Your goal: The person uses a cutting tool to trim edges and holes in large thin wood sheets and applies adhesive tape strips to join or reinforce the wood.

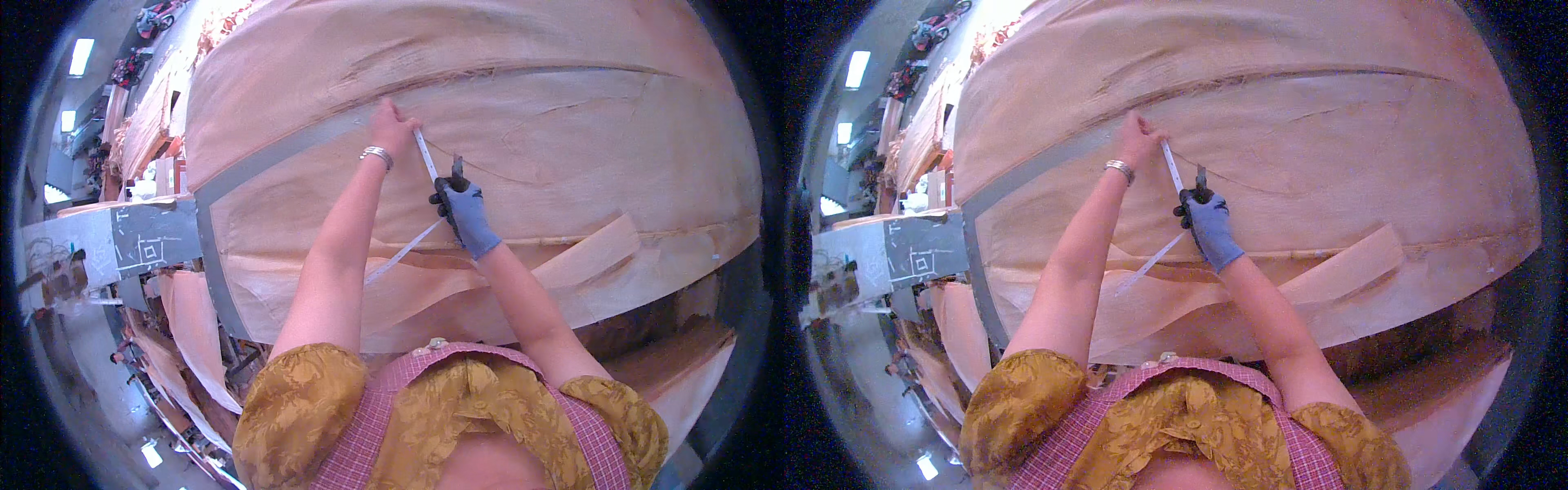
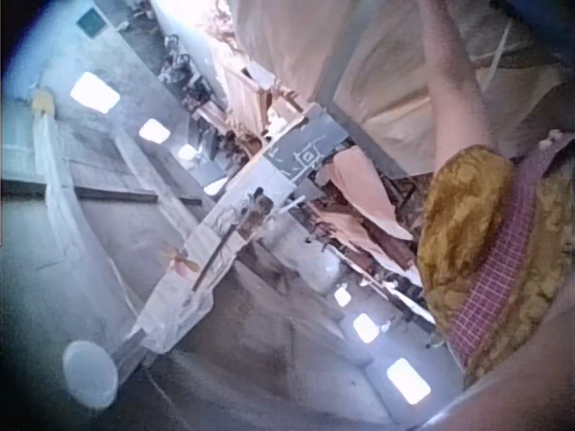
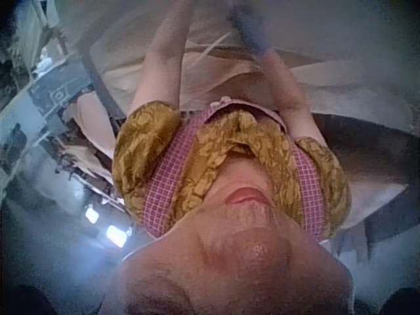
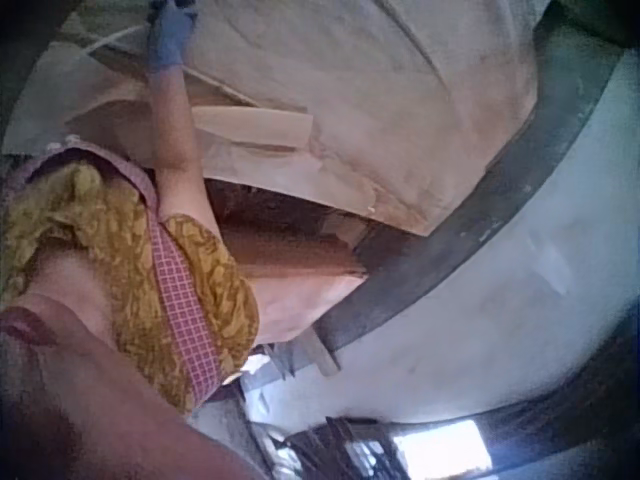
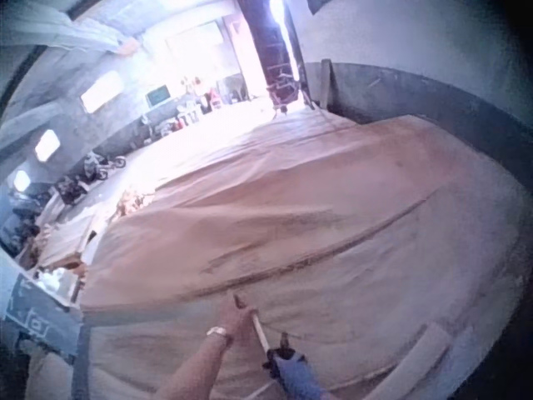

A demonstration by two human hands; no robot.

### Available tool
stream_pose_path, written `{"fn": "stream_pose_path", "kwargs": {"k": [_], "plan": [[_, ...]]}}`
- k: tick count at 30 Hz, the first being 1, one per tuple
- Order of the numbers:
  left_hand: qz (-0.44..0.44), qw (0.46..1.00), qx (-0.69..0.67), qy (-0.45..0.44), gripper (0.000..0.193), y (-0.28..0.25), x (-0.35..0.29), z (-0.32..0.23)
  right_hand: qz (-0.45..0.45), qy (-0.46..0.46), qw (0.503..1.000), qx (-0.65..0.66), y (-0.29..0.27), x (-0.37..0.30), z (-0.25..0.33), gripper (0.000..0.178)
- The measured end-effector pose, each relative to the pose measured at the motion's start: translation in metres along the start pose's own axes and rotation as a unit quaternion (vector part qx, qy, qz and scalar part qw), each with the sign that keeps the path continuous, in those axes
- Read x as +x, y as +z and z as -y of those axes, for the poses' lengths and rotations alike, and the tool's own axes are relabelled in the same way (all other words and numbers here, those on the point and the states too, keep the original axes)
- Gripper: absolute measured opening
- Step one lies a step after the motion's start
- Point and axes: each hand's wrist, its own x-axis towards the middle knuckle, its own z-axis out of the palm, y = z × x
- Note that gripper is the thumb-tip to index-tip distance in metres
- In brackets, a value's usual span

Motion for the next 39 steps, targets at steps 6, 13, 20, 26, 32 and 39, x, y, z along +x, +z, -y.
{"fn": "stream_pose_path", "kwargs": {"k": [6,13,20,26,32,39], "plan": [[-0.058,0.965,0.008,0.256,0.039,0.009,-0.048,0.042,-0.018,0.021,1.000,0.011,0.010,-0.004,0.002,0.016],[-0.044,0.913,0.131,0.383,0.038,0.002,-0.081,0.033,-0.086,-0.265,0.834,-0.477,-0.041,0.030,0.014,0.023],[0.061,0.961,0.102,0.251,0.046,-0.001,-0.080,-0.012,-0.121,-0.022,0.992,-0.035,-0.101,-0.056,0.050,0.015],[0.133,0.869,0.120,0.461,0.050,0.053,-0.146,-0.085,-0.125,-0.009,0.992,-0.021,-0.119,-0.056,0.027,0.016],[0.124,0.859,0.146,0.475,0.058,0.065,-0.150,-0.072,-0.092,-0.064,0.931,-0.347,-0.162,-0.042,0.060,0.026],[0.170,0.871,0.110,0.447,0.054,0.074,-0.101,-0.151,-0.177,-0.148,0.971,0.069,-0.296,-0.027,0.129,0.016]]}}
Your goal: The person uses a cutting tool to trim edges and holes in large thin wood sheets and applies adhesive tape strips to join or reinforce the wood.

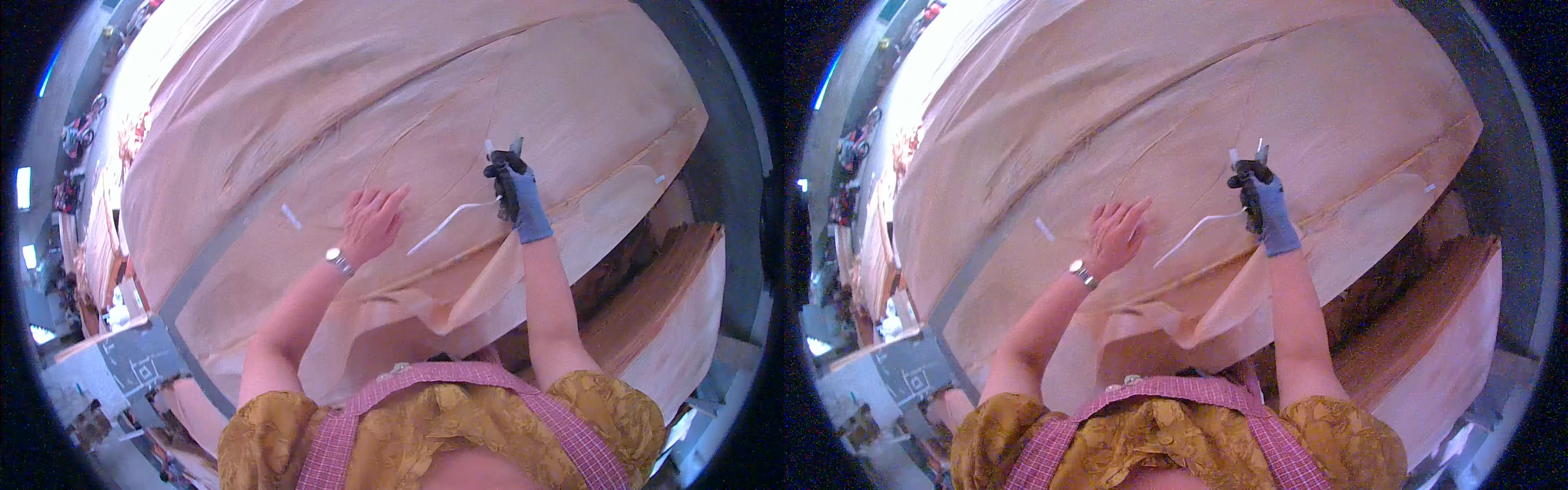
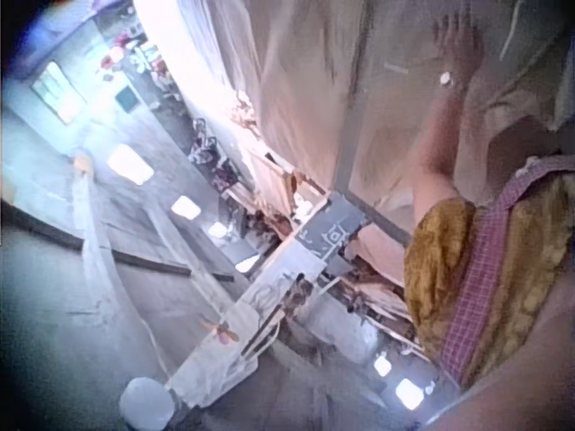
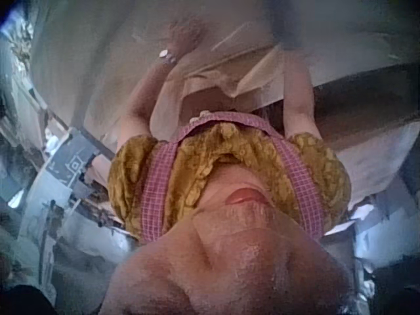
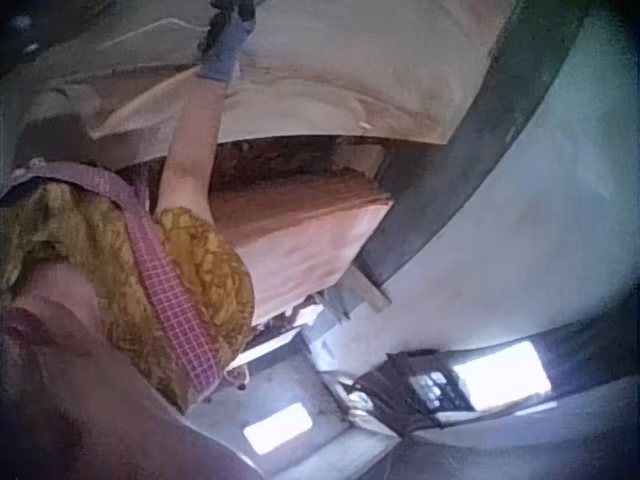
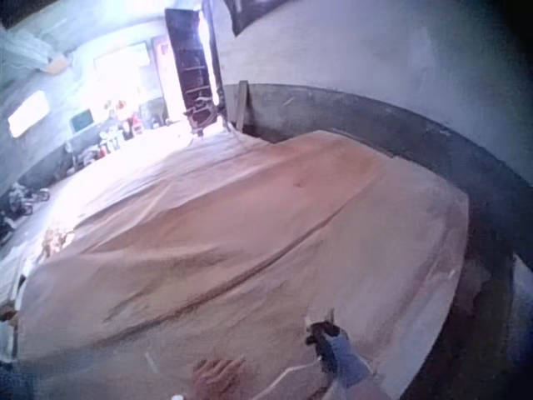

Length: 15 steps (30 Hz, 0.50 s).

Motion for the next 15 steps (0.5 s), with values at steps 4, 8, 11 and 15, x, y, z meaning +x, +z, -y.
{"fn": "stream_pose_path", "kwargs": {"k": [4,8,11,15], "plan": [[-0.114,0.992,-0.030,0.038,0.059,0.029,0.165,-0.009,-0.068,-0.070,0.992,-0.081,-0.045,0.081,0.039,0.019],[-0.210,0.977,-0.015,0.030,0.060,0.062,0.277,-0.022,-0.073,-0.131,0.978,-0.145,-0.065,0.158,0.082,0.025],[-0.170,0.985,-0.027,0.000,0.065,0.077,0.296,-0.027,-0.007,-0.108,0.975,-0.193,-0.055,0.200,0.107,0.026],[-0.184,0.982,-0.035,0.006,0.068,0.077,0.298,-0.041,0.068,-0.170,0.945,-0.271,-0.052,0.251,0.105,0.022]]}}
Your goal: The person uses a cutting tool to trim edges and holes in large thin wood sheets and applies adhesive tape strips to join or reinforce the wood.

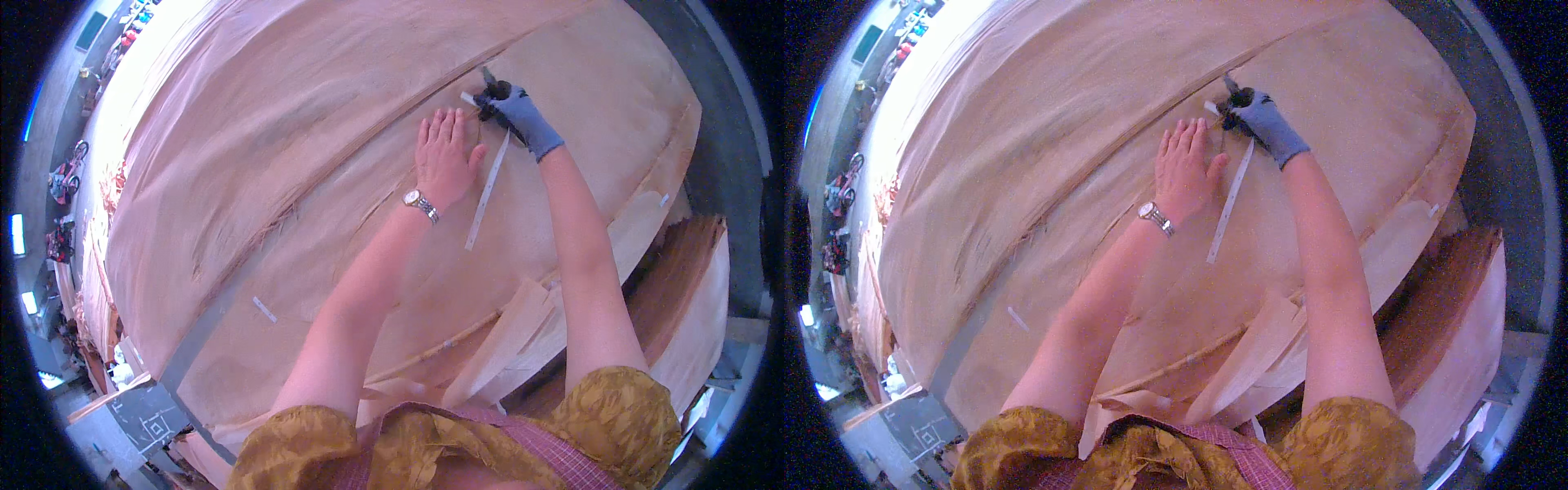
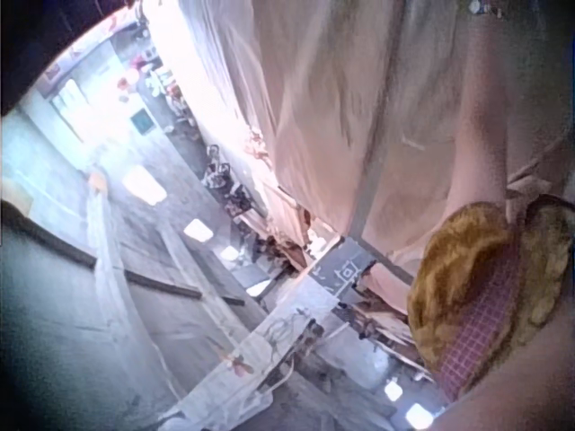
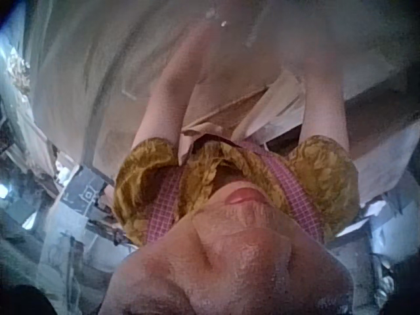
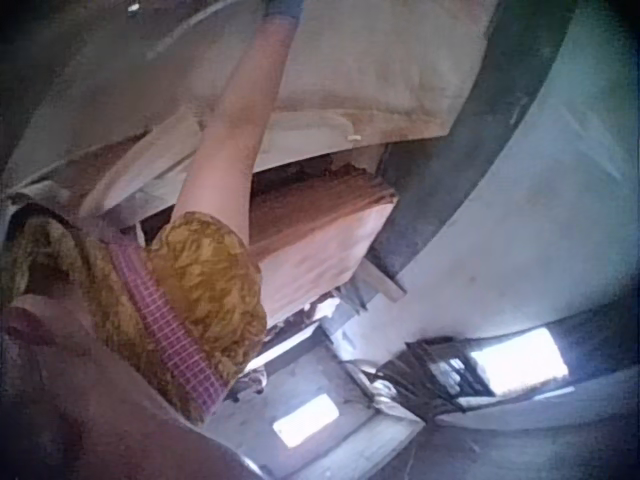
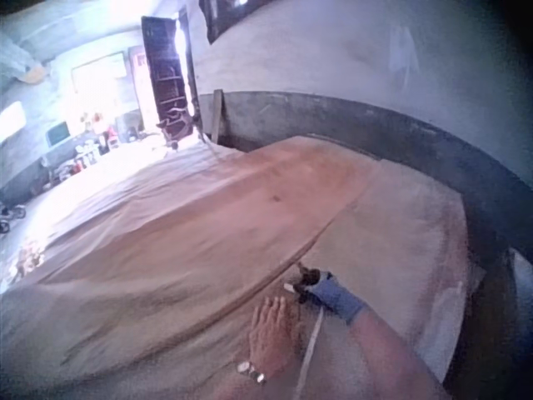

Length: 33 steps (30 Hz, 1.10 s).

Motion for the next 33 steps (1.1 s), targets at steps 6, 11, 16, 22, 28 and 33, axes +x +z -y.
{"fn": "stream_pose_path", "kwargs": {"k": [6,11,16,22,28,33], "plan": [[0.017,1.000,0.014,-0.014,0.064,-0.017,0.020,-0.003,0.042,0.075,0.996,0.032,0.007,0.005,0.016,0.020],[-0.044,0.996,0.072,0.030,0.057,-0.003,0.029,0.005,0.020,0.060,0.996,0.066,0.003,0.011,-0.002,0.023],[-0.037,0.996,0.042,0.063,0.054,0.017,0.036,0.005,-0.106,0.006,0.970,-0.217,-0.014,0.024,-0.053,0.040],[0.048,0.993,0.087,0.058,0.054,-0.001,0.027,0.003,-0.049,0.134,0.962,-0.231,-0.014,-0.033,0.019,0.042],[0.106,0.986,0.116,0.055,0.054,-0.009,0.040,-0.013,-0.108,0.106,0.989,0.005,-0.004,-0.102,0.011,0.020],[0.026,0.987,-0.149,-0.048,0.053,-0.039,0.046,0.024,0.022,0.104,0.994,0.038,0.011,-0.159,0.110,0.018]]}}
